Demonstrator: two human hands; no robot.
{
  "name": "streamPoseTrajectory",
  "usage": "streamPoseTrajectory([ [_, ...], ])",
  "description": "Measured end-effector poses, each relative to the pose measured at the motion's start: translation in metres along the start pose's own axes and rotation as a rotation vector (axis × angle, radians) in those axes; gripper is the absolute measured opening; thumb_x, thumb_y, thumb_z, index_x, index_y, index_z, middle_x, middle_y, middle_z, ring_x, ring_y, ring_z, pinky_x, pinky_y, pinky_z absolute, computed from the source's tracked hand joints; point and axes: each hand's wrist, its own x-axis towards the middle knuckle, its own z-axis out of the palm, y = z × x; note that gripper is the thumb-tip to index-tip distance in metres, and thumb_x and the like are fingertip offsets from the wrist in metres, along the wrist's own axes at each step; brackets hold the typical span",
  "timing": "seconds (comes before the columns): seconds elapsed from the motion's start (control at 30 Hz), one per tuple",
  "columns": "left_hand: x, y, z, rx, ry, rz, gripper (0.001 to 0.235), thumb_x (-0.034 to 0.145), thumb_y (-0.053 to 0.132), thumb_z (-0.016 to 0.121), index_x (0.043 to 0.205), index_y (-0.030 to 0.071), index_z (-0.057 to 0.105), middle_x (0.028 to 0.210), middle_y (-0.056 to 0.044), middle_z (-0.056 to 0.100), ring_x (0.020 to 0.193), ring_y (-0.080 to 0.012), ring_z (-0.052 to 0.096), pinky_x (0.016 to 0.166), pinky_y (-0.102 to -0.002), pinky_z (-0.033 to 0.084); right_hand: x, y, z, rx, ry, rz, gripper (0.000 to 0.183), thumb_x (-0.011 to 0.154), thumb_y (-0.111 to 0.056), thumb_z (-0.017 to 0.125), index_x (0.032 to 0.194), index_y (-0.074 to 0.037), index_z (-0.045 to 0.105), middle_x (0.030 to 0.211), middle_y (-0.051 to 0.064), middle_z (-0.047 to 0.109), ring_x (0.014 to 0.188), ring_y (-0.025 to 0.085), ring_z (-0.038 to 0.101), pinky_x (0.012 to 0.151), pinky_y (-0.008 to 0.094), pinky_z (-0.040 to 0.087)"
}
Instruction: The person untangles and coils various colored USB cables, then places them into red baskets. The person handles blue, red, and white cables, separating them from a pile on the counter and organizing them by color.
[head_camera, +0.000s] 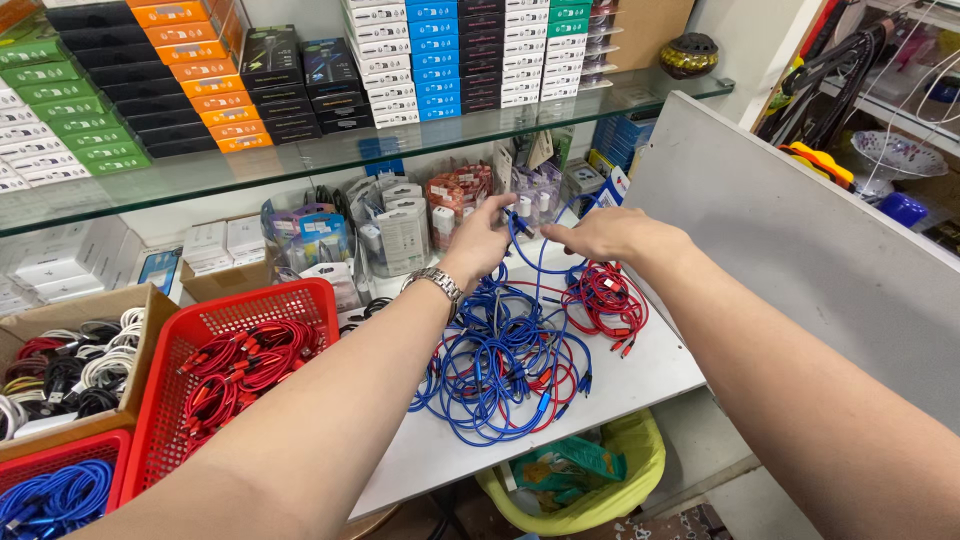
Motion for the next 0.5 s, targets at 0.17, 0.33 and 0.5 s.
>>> streamPoseTrajectory([
  [0.17,-0.006,0.001,-0.001,0.185,0.047,0.077,0.057,0.091,0.002,0.067,0.144,0.015,0.050,0.132,-0.015,0.066,0.116,-0.0185,0.065,0.095,-0.030,0.051,-0.006,-0.026,0.010,0.706,-0.042,-0.304,0.068,0.097,-0.063,0.051,0.145,-0.015,0.053,0.147,0.014,0.053,0.138,0.028,0.046,0.114,0.046,0.035],
  [0.33,-0.003,-0.018,-0.016,-0.376,0.044,-0.142,0.047,0.092,-0.004,0.054,0.137,0.008,0.050,0.125,-0.013,0.066,0.112,-0.0239,0.067,0.093,-0.038,0.060,0.014,0.003,0.025,1.066,-0.208,-0.229,0.029,0.102,-0.022,0.053,0.117,0.000,0.065,0.094,0.012,0.068,0.086,0.024,0.071,0.079,0.039,0.063],
  [0.5,-0.022,-0.071,-0.056,-0.461,0.227,-0.340,0.031,0.100,0.002,0.051,0.127,-0.001,0.063,0.119,-0.016,0.070,0.097,-0.0247,0.075,0.079,-0.035,0.067,0.024,0.054,0.014,1.367,0.282,-0.053,0.017,0.106,-0.018,0.049,0.110,-0.005,0.060,0.073,-0.001,0.049,0.059,0.011,0.042,0.051,0.028,0.039],
])
